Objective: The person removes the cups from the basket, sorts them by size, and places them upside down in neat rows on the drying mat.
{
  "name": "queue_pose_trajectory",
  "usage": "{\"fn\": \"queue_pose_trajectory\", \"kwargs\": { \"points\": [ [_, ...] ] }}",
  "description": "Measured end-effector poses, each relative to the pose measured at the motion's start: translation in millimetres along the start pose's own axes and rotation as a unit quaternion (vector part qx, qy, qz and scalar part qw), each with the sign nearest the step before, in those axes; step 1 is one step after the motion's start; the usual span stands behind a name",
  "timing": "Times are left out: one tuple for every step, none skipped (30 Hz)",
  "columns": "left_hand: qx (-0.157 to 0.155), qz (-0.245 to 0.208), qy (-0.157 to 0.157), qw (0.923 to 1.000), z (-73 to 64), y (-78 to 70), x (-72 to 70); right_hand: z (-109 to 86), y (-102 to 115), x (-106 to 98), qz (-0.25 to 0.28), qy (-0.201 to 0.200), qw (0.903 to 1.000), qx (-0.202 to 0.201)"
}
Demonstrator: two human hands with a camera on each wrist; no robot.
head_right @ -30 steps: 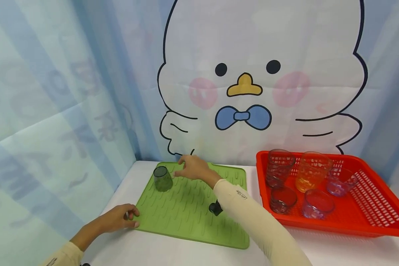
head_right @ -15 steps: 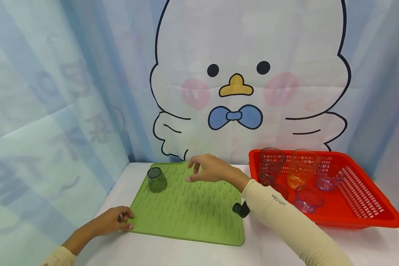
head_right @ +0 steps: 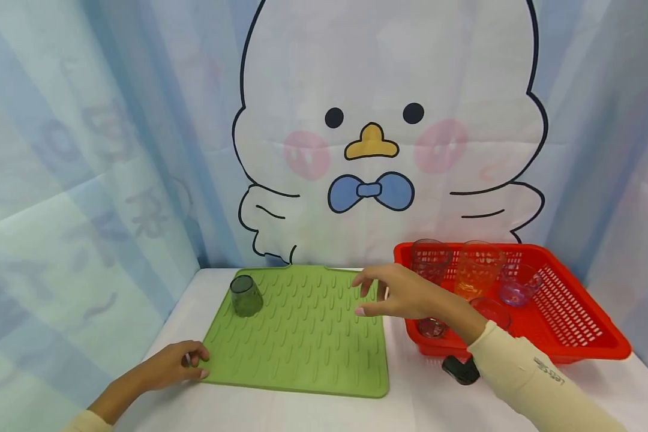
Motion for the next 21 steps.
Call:
{"fn": "queue_pose_trajectory", "kwargs": {
  "points": [
    [0.004,0.002,0.0,1.0,0.1,-0.3,0.3,-7.8,-4.9,-4.4,0.0,-0.012,0.9999,0.004],
    [0.007,0.002,-0.001,1.0,0.3,-0.7,0.5,-15.5,-10.2,-8.4,0.001,-0.022,0.9997,0.01],
    [0.009,0.004,-0.002,1.0,0.5,-0.8,0.7,-23.5,-15.8,-12.6,0.0,-0.033,0.9993,0.017],
    [0.01,0.007,-0.002,0.9999,0.6,-0.7,0.8,-31.4,-21.2,-16.9,0.0,-0.044,0.9988,0.023],
    [0.01,0.01,-0.003,0.9999,0.8,-0.5,0.8,-39.5,-26.5,-20.7,0.005,-0.052,0.9982,0.03],
    [0.009,0.011,-0.004,0.9999,0.9,-0.3,0.8,-47.6,-32.4,-24.3,0.008,-0.061,0.9974,0.038],
    [0.007,0.012,-0.005,0.9999,0.3,0.1,0.7,-55.7,-38.2,-27.4,0.01,-0.072,0.9963,0.046],
    [0.006,0.012,-0.004,0.9999,-0.2,0.2,0.5,-63.7,-43.1,-30.6,0.007,-0.083,0.9953,0.049],
    [0.005,0.011,-0.004,0.9999,-0.5,0.4,0.3,-71.5,-48.1,-34.0,0.006,-0.095,0.994,0.053],
    [0.004,0.011,-0.004,0.9999,-0.8,0.3,0.1,-79.1,-53.2,-36.7,0.011,-0.104,0.9929,0.056],
    [0.004,0.009,-0.004,0.9999,-0.9,0.1,-0.2,-86.6,-58.4,-39.4,0.012,-0.113,0.9916,0.061],
    [0.004,0.009,-0.004,0.9999,-0.8,-0.1,-0.4,-93.7,-63.8,-42.3,0.01,-0.123,0.9902,0.066],
    [0.003,0.009,-0.004,0.9999,-0.7,0.0,-0.4,-100.3,-69.0,-45.3,0.008,-0.131,0.9888,0.071],
    [0.004,0.009,-0.003,0.9999,-0.5,0.0,-0.4,-106.3,-74.1,-48.1,0.004,-0.138,0.9877,0.074],
    [0.003,0.008,-0.003,1.0,-0.3,0.1,-0.1,-112.1,-79.6,-51.0,0.007,-0.143,0.9865,0.078],
    [0.002,0.008,-0.002,1.0,-0.1,0.5,0.2,-117.6,-85.4,-53.9,0.005,-0.148,0.9854,0.084],
    [0.0,0.007,-0.001,1.0,0.1,0.9,0.7,-122.9,-91.2,-57.1,0.004,-0.154,0.9841,0.089],
    [-0.003,0.005,0.0,1.0,0.2,1.6,1.3,-127.7,-97.8,-60.0,0.002,-0.159,0.9825,0.097],
    [-0.006,0.004,0.001,1.0,0.3,2.3,1.9,-132.1,-104.1,-63.1,-0.002,-0.162,0.9813,0.105],
    [-0.007,0.002,0.002,1.0,0.7,2.5,2.1,-136.3,-109.8,-66.1,-0.005,-0.164,0.9803,0.11],
    [-0.008,0.001,0.002,1.0,1.1,2.8,2.4,-140.3,-116.3,-68.8,-0.007,-0.166,0.9789,0.119]
  ]
}}
Point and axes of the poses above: each hand's wrist, its own z-axis towards the middle knuckle, its own x-axis out of the palm, y = z × x, the point moved 10 cm from there along z, towards the middle knuckle, and after that the axes turned 6 degrees about x, right-handed, at the moved point
